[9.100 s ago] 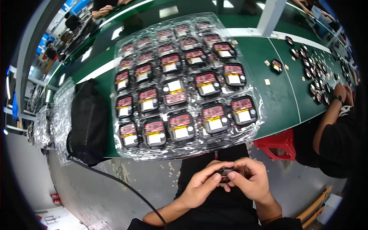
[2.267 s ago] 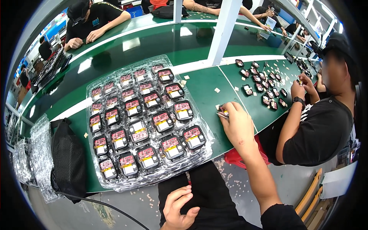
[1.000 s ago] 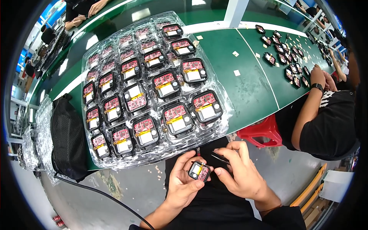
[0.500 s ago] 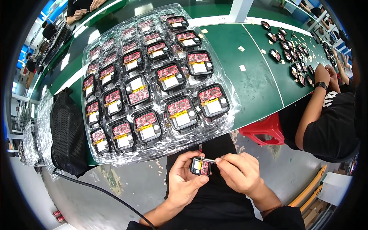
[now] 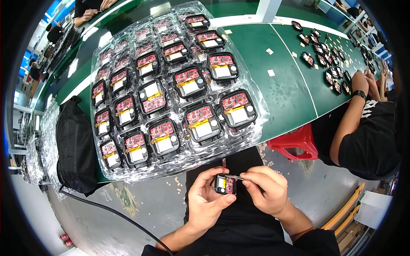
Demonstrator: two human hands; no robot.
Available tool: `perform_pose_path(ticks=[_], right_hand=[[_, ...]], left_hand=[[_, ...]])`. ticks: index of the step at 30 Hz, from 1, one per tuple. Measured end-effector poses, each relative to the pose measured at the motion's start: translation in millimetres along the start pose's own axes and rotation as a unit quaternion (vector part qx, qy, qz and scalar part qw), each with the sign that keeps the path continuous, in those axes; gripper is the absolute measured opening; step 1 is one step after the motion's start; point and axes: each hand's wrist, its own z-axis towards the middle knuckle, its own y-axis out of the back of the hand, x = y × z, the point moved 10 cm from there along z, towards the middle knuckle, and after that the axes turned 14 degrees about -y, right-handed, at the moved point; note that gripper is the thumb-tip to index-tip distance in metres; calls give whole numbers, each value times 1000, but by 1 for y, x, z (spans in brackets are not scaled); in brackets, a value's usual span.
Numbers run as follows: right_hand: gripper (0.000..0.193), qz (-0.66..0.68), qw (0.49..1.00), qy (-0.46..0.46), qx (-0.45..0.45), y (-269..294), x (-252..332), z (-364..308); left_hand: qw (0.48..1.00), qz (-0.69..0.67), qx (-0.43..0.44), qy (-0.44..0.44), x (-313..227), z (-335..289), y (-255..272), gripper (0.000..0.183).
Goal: Assemble internal components of an electronic device using a small tool.
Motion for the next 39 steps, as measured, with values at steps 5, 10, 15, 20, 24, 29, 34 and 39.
perform_pose_path(ticks=[5,10,15,20,24,29,34,39], right_hand=[[17,-122,987,96,-37,-1,17,-6],[16,-85,993,73,-30,2,10,-4],[14,-75,994,71,-23,1,8,-3],[25,-98,992,83,1,-3,10,-5],[25,-146,983,110,-14,-6,16,-7],[22,-143,980,140,8,-10,22,-5],[21,71,996,-27,52,14,7,-2],[39,-10,990,98,106,-6,68,-3]], left_hand=[[999,24,-23,4,0,-3,7,62],[999,37,-26,8,3,-2,10,62],[999,38,-21,15,4,-3,10,63],[999,54,-1,3,2,-2,8,62],[998,70,-5,0,1,-1,9,61],[993,105,-29,-45,-10,0,16,68],[961,187,24,-202,-48,1,0,64],[841,370,139,-369,-81,-7,-42,53]])
